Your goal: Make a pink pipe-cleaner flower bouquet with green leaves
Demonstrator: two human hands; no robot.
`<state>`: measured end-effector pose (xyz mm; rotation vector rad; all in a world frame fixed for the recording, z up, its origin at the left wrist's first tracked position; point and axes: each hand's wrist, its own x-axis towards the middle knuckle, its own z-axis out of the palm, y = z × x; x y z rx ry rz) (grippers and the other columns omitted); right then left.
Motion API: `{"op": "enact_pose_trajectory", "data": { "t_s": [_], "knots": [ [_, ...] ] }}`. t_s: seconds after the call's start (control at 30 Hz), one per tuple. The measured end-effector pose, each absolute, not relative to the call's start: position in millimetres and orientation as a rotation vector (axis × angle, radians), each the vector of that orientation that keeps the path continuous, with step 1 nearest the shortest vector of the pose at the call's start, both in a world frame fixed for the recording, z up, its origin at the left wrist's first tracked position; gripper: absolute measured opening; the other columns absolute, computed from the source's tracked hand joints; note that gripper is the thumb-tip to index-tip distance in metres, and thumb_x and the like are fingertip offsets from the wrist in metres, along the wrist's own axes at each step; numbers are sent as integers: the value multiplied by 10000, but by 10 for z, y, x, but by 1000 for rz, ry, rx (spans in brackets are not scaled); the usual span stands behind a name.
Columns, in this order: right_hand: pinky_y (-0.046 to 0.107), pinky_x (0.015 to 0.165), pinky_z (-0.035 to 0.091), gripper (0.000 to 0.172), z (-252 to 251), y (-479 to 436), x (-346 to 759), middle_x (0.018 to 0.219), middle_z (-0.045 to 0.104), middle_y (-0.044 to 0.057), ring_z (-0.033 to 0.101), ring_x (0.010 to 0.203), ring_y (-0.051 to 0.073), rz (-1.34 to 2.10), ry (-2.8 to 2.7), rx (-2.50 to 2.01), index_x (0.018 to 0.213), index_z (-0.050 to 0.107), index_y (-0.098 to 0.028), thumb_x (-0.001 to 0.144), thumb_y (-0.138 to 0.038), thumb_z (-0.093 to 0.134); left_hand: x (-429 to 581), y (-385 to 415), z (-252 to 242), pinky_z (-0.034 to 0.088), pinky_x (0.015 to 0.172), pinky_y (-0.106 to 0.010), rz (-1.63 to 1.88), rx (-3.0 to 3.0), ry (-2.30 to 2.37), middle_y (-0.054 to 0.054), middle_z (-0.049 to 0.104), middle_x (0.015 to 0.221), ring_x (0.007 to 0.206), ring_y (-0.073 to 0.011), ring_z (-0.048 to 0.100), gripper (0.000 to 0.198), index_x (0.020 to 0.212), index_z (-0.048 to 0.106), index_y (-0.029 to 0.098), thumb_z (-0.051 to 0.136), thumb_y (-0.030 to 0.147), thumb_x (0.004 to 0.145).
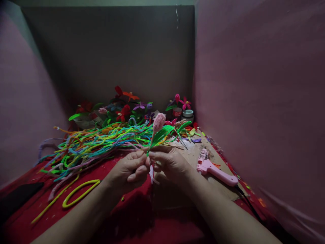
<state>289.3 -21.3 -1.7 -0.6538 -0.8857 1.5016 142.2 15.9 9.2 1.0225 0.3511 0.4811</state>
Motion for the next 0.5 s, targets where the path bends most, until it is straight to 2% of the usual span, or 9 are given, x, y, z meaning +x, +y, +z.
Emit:
{"op": "enact_pose_trajectory", "data": {
  "t_s": [0.1, 0.2, 0.3, 0.37, 0.43, 0.5],
  "knots": [
    [220, 482, 263, 108, -32, -208, 2891, 557, 556, -23, 424, 485, 56, 1443, -868, -640, 649, 690, -154, 565, -190, 746, 1435, 156, 110, 158, 304, -131, 475, 1115, 403, 71, 402, 435, 294, 3, 169, 236, 714, 595, 124, 576, 344, 794],
    [220, 478, 242, 97, -64, -196, 2889, 563, 563, -21, 402, 487, 51, 1332, -827, -703, 639, 693, -158, 566, -189, 747, 1456, 131, 119, 256, 360, -158, 662, 1456, 599, 41, 457, 492, 353, -31, 318, 256, 712, 591, 132, 533, 357, 818],
    [216, 480, 251, 134, -90, -199, 2866, 605, 585, -18, 415, 512, 58, 1249, -752, -786, 634, 691, -175, 536, -207, 777, 1475, 84, 87, 369, 520, -190, 1020, 1909, 765, 10, 536, 605, 531, -75, 465, 137, 748, 621, 145, 600, 279, 766],
    [216, 477, 256, 175, -97, -209, 2846, 622, 584, -23, 417, 517, 64, 1215, -731, -799, 641, 680, -185, 513, -214, 796, 1486, 55, 62, 369, 568, -197, 1159, 2057, 788, 14, 539, 612, 570, -82, 468, 84, 733, 631, 158, 600, 233, 755],
    [221, 471, 250, 189, -94, -221, 2834, 629, 572, -28, 396, 510, 67, 1210, -753, -786, 641, 663, -194, 517, -232, 801, 1497, 42, 60, 344, 527, -193, 1146, 1997, 797, 32, 484, 536, 511, -71, 426, 151, 660, 600, 159, 558, 232, 785],
    [232, 478, 255, 154, -86, -231, 2836, 620, 547, -26, 373, 513, 74, 1217, -851, -779, 650, 657, -197, 592, -287, 766, 1504, 53, 79, 301, 455, -185, 1040, 1794, 791, 48, 432, 482, 441, -57, 375, 227, 606, 542, 155, 538, 260, 807]
  ]
}}
